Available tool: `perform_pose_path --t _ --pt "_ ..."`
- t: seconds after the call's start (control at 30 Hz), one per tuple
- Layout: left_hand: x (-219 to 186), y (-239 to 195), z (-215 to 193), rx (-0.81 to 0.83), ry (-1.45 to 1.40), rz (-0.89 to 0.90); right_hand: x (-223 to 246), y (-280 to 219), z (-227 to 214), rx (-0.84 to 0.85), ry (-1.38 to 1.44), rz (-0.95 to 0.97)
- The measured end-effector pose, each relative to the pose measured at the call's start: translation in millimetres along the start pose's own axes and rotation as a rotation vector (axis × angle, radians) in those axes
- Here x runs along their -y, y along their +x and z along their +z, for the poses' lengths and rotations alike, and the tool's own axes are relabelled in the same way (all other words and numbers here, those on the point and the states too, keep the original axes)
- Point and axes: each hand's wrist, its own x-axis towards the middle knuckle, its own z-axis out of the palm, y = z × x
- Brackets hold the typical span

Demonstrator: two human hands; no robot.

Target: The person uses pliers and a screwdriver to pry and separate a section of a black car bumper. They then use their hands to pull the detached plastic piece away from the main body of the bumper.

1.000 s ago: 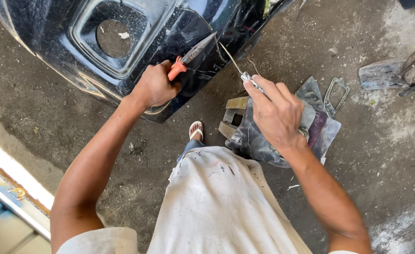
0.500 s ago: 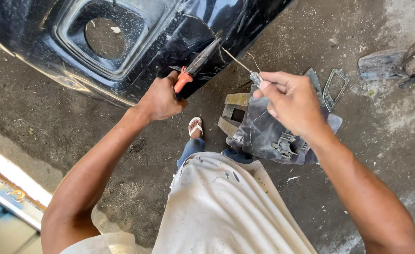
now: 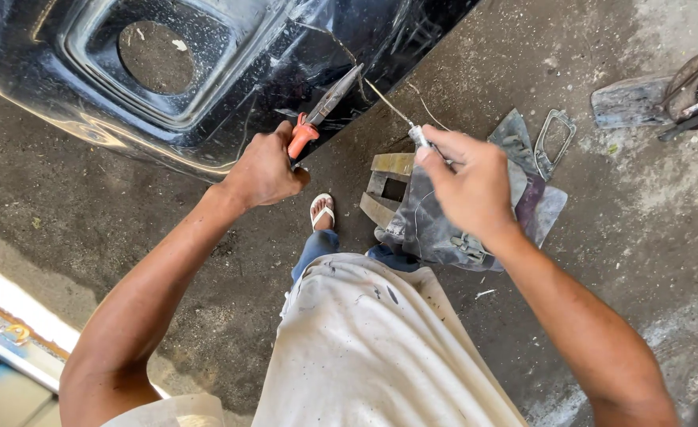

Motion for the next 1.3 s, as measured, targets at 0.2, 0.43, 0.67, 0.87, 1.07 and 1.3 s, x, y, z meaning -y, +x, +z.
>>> perform_pose_path --t 0.2,0.43,0.67,0.87,1.07,1.3 --pt "-1 -1 1 -0.007 -0.009 0.017 19 13 -5 -0.004 0.419 0.604" --pt "-3 1 9 -0.06 -0.01 -0.001 29 3 -16 -0.041 -0.124 0.125" --pt "-4 -2 8 -0.129 -0.059 0.009 42 -15 -17 -0.111 -0.464 -0.183" --pt "-14 -15 -1 -0.181 -0.079 0.021 26 -25 -9 -0.187 -0.395 -0.262" --pt "-27 -26 -17 -0.221 -0.1 -0.017 18 -23 -6 -0.239 -0.306 -0.309" --pt "-30 -28 -23 -0.222 -0.039 -0.011 6 -24 -1 -0.286 -0.267 -0.311"
